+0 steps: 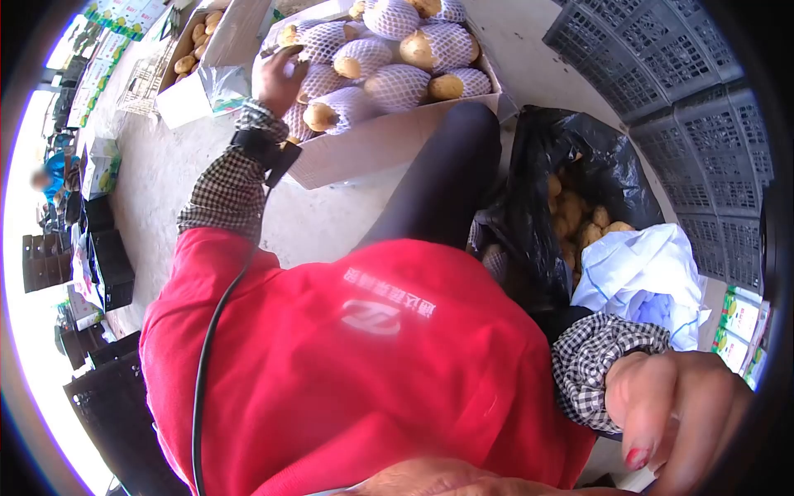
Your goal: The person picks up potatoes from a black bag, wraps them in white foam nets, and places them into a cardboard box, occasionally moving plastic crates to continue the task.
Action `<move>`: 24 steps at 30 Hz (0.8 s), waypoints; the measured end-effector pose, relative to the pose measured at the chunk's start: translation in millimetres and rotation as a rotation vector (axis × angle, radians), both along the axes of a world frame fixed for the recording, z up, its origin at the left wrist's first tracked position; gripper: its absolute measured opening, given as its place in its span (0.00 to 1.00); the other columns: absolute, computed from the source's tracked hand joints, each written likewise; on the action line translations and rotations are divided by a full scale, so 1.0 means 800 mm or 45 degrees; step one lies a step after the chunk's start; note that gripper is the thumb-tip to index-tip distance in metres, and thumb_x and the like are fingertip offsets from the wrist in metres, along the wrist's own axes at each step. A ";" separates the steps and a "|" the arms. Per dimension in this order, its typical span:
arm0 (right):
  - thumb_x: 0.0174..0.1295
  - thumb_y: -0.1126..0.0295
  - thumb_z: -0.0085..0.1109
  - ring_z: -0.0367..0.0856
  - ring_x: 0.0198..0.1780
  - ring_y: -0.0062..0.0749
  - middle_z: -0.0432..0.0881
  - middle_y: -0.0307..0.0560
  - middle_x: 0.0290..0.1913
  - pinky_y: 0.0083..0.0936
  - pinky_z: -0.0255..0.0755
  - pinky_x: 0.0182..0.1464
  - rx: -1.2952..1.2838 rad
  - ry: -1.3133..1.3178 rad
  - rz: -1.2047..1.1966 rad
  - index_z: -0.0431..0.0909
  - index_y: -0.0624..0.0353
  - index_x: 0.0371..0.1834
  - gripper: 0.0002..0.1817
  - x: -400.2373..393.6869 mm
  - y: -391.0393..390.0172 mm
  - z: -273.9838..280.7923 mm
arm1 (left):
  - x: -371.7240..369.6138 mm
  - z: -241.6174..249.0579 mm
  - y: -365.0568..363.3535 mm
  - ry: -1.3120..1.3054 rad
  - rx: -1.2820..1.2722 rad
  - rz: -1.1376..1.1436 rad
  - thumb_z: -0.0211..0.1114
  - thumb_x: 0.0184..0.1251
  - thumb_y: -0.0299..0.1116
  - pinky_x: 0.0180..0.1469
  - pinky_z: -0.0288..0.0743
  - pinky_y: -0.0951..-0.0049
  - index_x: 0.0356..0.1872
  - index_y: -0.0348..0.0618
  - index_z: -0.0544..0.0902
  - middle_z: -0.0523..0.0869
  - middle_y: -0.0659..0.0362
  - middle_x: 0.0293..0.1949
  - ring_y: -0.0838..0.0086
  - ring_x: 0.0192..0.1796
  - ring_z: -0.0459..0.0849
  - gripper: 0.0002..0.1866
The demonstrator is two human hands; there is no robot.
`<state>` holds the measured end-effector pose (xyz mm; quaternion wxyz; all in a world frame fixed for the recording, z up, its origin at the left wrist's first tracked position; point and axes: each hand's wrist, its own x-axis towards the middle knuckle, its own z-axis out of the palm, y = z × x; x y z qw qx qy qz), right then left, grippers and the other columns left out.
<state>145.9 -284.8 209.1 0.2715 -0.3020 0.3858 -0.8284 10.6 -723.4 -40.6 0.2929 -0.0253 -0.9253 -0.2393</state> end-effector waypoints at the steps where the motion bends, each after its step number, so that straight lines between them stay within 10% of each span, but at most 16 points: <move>1: 0.52 0.74 0.48 0.63 0.32 0.13 0.65 0.28 0.21 0.31 0.57 0.47 -0.018 0.001 -0.112 0.66 0.44 0.16 0.10 0.010 0.001 -0.004 | 0.000 0.024 0.049 -0.069 0.063 -0.140 0.62 0.52 0.30 0.46 0.72 0.70 0.41 0.40 0.78 0.81 0.50 0.39 0.61 0.42 0.80 0.14; 12: 0.51 0.71 0.53 0.66 0.45 0.29 0.70 0.39 0.40 0.40 0.58 0.50 0.026 0.301 -0.423 0.71 0.53 0.33 0.06 0.022 0.112 -0.062 | -0.033 -0.011 0.397 -0.637 -0.312 -1.414 0.55 0.57 0.41 0.47 0.70 0.65 0.45 0.40 0.75 0.80 0.50 0.38 0.58 0.41 0.78 0.19; 17: 0.53 0.69 0.53 0.69 0.49 0.40 0.70 0.52 0.49 0.46 0.60 0.54 0.246 0.324 -1.479 0.70 0.60 0.46 0.16 0.029 0.185 -0.160 | -0.026 -0.090 0.475 -1.418 -1.066 -1.809 0.54 0.54 0.47 0.40 0.70 0.62 0.33 0.38 0.80 0.81 0.50 0.27 0.57 0.35 0.80 0.20; 19: 0.59 0.75 0.48 0.73 0.35 0.26 0.75 0.44 0.35 0.22 0.68 0.41 0.450 0.249 -1.728 0.71 0.61 0.41 0.08 0.015 0.199 -0.198 | -0.019 -0.102 0.494 -1.437 -1.281 -1.866 0.54 0.54 0.49 0.37 0.70 0.62 0.29 0.38 0.81 0.81 0.49 0.25 0.57 0.32 0.79 0.21; 24: 0.59 0.76 0.48 0.72 0.35 0.24 0.75 0.41 0.34 0.20 0.68 0.40 0.425 -0.074 -1.784 0.73 0.60 0.38 0.06 0.033 0.242 -0.299 | -0.023 -0.093 0.501 -1.736 -1.262 -1.843 0.54 0.56 0.52 0.34 0.73 0.67 0.29 0.40 0.81 0.80 0.53 0.22 0.67 0.26 0.79 0.22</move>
